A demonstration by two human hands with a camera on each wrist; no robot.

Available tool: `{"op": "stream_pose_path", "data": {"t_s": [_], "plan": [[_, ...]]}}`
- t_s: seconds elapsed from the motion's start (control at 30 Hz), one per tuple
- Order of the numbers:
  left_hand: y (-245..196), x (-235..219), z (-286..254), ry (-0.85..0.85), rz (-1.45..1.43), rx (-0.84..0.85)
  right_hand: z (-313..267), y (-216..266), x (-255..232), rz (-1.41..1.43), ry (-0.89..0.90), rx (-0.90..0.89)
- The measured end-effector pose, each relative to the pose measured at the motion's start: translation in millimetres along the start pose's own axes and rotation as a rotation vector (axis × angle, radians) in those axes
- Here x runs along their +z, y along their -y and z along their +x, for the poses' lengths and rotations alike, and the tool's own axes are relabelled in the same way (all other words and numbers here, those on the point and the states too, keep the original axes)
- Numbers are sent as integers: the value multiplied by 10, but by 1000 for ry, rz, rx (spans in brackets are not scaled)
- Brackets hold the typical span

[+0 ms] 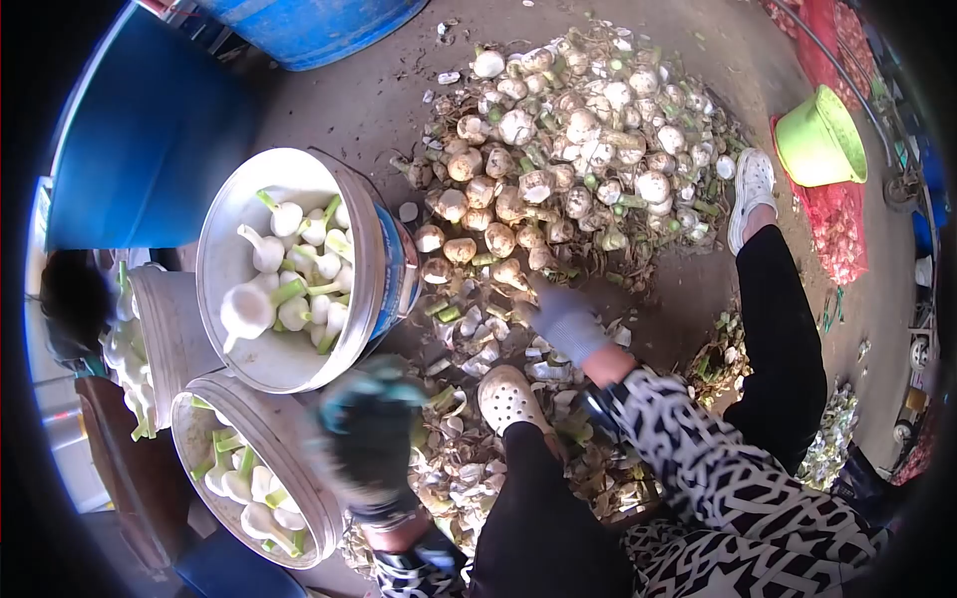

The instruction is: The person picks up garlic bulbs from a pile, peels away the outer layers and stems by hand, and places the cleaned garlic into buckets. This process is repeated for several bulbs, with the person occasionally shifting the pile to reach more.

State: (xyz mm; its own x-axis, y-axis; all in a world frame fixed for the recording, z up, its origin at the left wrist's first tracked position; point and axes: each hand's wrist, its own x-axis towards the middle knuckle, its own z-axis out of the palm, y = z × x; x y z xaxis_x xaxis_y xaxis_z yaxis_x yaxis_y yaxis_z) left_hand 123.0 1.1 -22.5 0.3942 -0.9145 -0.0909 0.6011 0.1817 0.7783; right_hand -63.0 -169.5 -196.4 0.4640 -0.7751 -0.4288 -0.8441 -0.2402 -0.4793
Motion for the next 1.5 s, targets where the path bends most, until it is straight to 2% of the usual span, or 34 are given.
{"op": "stream_pose_path", "data": {"t_s": [0.03,0.07,0.1,0.13,0.17,0.23,0.3,0.33,0.37,0.43,0.47,0.5,0.57,0.63,0.67,0.7,0.77,0.8,0.83,0.9,0.93,0.97,1.03,1.07,1.1,1.17,1.2,1.23,1.3,1.33,1.37,1.43,1.5], "plan": [[243,75,16,22,184,93,287,-40,211,-77,46,52],[350,-41,15,-38,566,-99,466,-62,337,-152,91,101],[529,-68,62,-1,747,-123,552,-33,321,-152,88,91],[599,45,150,-17,1048,-116,610,-20,314,-193,119,12],[668,57,243,43,1475,90,608,-32,337,-237,163,-64],[864,-124,357,159,1582,179,404,73,115,-284,218,-153],[1008,-289,401,321,1705,138,-7,324,-323,-326,349,-351],[1109,-395,376,363,1629,138,-210,357,-498,-107,314,-428],[1076,-393,323,363,1629,134,-315,292,-518,-105,317,-427],[1012,-354,241,322,1226,52,-450,161,-633,354,121,-539],[1141,-428,156,197,931,5,-491,99,-715,624,123,-490],[1080,-301,87,47,482,-227,-523,54,-790,893,129,-437],[883,-143,80,11,396,-400,-558,-57,-769,1331,269,-418],[829,-47,90,68,398,-374,-718,177,-616,1007,207,-390],[829,-18,87,130,403,-360,-794,352,-524,1089,175,-409],[840,-4,73,125,399,-359,-782,372,-518,645,17,-490],[859,18,50,51,337,-304,-832,575,-653,866,-39,-403],[803,50,58,19,559,-289,-809,564,-585,865,-38,-400],[767,62,79,20,557,-289,-775,564,-516,913,-74,-333],[715,86,104,157,1297,305,-761,519,-427,958,-106,-263],[682,117,111,165,1350,370,-782,548,-472,1035,-27,-180],[733,89,92,164,1347,368,-794,559,-496,1110,50,-95],[796,105,71,32,811,140,-834,526,-494,1157,90,-81],[744,122,22,-40,381,-102,-847,515,-500,1207,129,-74],[693,145,38,-40,381,-98,-860,536,-550,1206,130,-78],[587,111,67,-28,151,-404,-896,586,-678,1064,132,-118],[673,-84,10,60,373,-326,-901,579,-705,1036,164,-144],[764,-157,16,55,374,-324,-901,550,-696,1035,168,-146],[863,-183,40,170,1125,172,-913,511,-685,1342,484,-172],[835,-156,69,272,1227,75,-934,497,-725,1449,669,-209],[819,-154,68,373,1375,16,-969,506,-749,1472,795,-155],[819,-72,136,360,1398,-137,-919,524,-616,1602,846,-235],[1062,-295,68,-37,1154,-114,-859,529,-630,1602,808,6]]}}
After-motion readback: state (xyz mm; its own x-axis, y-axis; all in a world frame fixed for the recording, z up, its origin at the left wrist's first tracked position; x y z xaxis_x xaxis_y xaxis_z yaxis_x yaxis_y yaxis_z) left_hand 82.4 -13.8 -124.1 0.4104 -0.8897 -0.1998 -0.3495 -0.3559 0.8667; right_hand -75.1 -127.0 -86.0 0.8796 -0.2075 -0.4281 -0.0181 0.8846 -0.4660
